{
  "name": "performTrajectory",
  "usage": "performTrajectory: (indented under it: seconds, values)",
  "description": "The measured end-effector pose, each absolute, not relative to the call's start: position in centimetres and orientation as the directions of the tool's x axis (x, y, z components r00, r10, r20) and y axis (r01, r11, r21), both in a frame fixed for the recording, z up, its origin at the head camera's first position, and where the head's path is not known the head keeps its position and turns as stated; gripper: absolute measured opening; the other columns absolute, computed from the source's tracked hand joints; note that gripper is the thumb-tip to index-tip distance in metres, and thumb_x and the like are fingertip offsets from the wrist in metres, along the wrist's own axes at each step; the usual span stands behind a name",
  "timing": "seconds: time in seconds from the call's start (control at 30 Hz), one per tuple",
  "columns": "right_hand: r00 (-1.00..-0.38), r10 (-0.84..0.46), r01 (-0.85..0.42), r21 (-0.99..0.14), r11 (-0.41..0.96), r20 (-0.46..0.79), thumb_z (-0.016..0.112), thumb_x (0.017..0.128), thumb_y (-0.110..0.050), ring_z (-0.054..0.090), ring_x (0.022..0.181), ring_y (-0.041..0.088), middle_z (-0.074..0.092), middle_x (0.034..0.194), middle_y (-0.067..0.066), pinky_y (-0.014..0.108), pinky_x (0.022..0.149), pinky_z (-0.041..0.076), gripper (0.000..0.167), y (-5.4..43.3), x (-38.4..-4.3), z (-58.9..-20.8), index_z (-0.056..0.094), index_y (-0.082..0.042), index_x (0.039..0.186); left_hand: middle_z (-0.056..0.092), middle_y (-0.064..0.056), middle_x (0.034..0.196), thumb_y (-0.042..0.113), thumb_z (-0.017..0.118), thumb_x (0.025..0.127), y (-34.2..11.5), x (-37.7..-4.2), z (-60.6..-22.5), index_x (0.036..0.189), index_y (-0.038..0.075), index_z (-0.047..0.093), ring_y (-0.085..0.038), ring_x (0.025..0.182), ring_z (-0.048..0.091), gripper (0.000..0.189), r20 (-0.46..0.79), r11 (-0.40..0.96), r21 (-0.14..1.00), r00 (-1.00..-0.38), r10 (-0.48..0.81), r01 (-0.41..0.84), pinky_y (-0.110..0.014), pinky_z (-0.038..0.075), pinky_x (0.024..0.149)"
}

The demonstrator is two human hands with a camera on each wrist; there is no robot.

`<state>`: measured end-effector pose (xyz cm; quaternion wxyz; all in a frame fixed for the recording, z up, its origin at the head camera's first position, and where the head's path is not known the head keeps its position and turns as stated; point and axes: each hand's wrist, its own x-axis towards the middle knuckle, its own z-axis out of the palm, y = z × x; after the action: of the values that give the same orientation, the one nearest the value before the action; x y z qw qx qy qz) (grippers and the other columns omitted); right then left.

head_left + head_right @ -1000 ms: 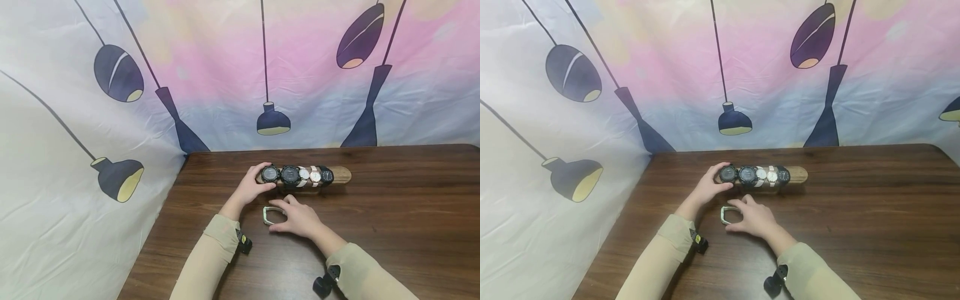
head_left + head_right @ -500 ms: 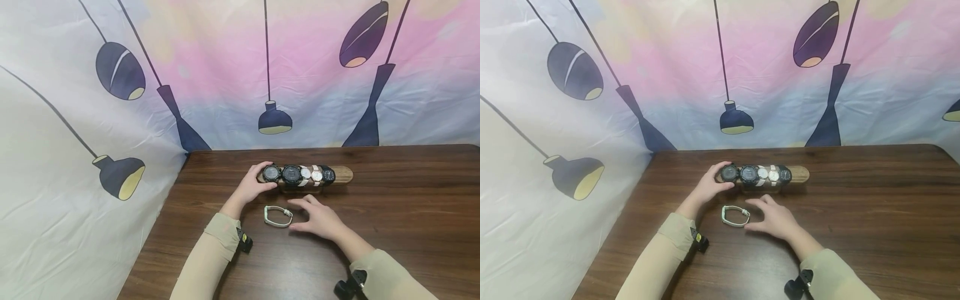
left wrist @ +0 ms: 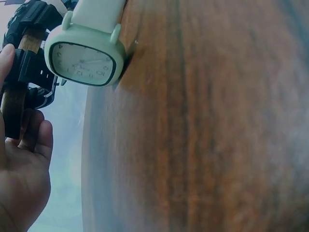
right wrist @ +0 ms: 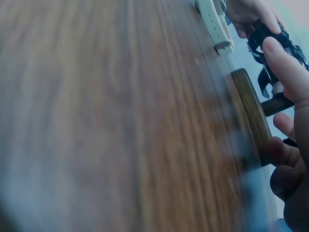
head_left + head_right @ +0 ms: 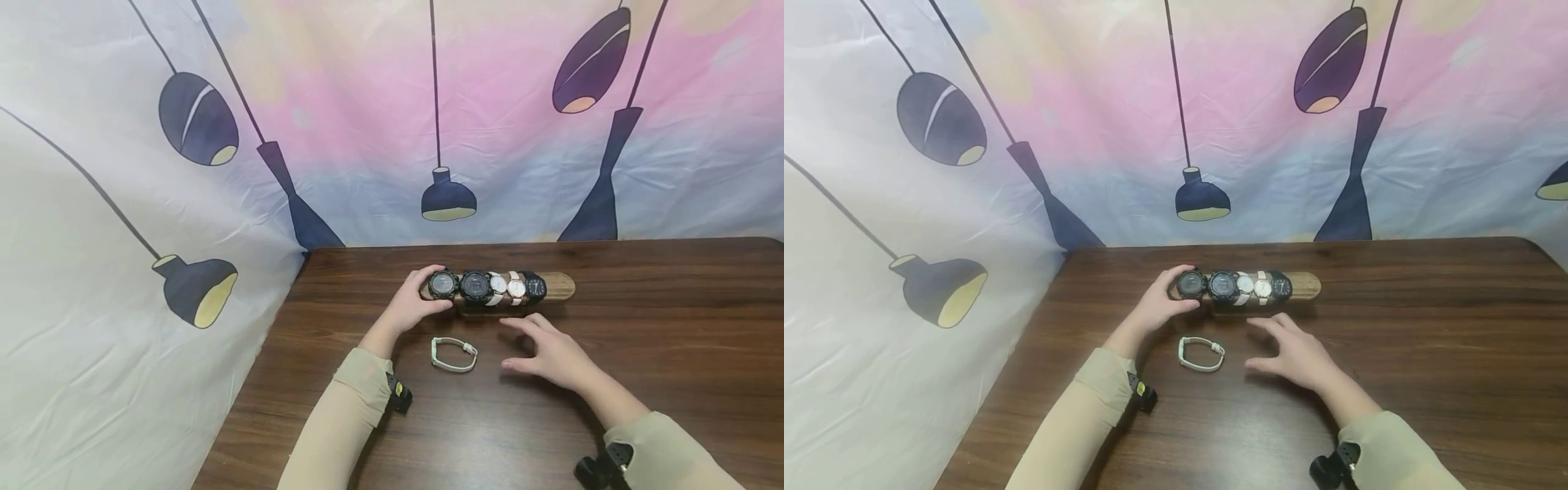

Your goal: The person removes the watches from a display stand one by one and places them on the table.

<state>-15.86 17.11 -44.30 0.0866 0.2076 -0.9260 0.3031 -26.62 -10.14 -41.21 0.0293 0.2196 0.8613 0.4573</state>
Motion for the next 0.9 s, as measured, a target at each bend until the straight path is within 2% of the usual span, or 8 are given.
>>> performTrajectory:
  seconds: [0.13, 0.53, 0.77, 0.9]
  values:
    - [-0.908, -0.313, -0.416, -0.531, 0.738, 0.277, 0.076, 0.072, -0.050, 0.044, 0.064, 0.002, 0.052, 0.107, -0.001, 0.026, 0.054, 0.038, 0.068, 17.8, -15.8, -44.1, 0.054, -0.021, 0.130, 0.046, -0.006, 0.124, 0.030, 0.079, 0.076, -10.1, -26.6, -41.2, 0.135, 0.027, 0.048, -0.021, 0.110, 0.047, 0.066, 0.154, 0.483, 0.800, -0.899, 0.409, 0.357, -0.042, 0.037, 0.095]
    - [-0.920, -0.254, -0.382, -0.546, 0.746, 0.297, 0.077, 0.075, -0.042, 0.044, 0.063, 0.004, 0.054, 0.102, 0.002, 0.026, 0.055, 0.039, 0.064, 19.8, -15.8, -43.1, 0.054, -0.015, 0.128, 0.045, -0.006, 0.123, 0.030, 0.079, 0.075, -10.1, -26.7, -41.3, 0.134, 0.027, 0.048, -0.020, 0.107, 0.047, 0.067, 0.157, 0.479, 0.802, -0.899, 0.410, 0.359, -0.041, 0.038, 0.093]
    - [-0.900, -0.225, -0.405, -0.529, 0.745, 0.373, 0.080, 0.074, -0.034, 0.045, 0.063, 0.004, 0.055, 0.099, 0.002, 0.026, 0.055, 0.039, 0.062, 21.1, -16.0, -42.4, 0.055, -0.014, 0.127, 0.044, -0.006, 0.123, 0.031, 0.078, 0.076, -10.1, -26.7, -41.4, 0.136, 0.026, 0.047, -0.020, 0.108, 0.047, 0.067, 0.151, 0.473, 0.806, -0.897, 0.416, 0.355, -0.041, 0.039, 0.093]
    - [-0.892, -0.202, -0.406, -0.519, 0.752, 0.405, 0.080, 0.073, -0.032, 0.047, 0.067, 0.008, 0.056, 0.099, 0.003, 0.028, 0.057, 0.039, 0.061, 21.7, -16.3, -42.1, 0.056, -0.012, 0.126, 0.044, -0.006, 0.124, 0.031, 0.078, 0.077, -10.2, -26.7, -41.4, 0.135, 0.027, 0.047, -0.020, 0.109, 0.046, 0.066, 0.149, 0.476, 0.804, -0.896, 0.418, 0.356, -0.042, 0.038, 0.094]
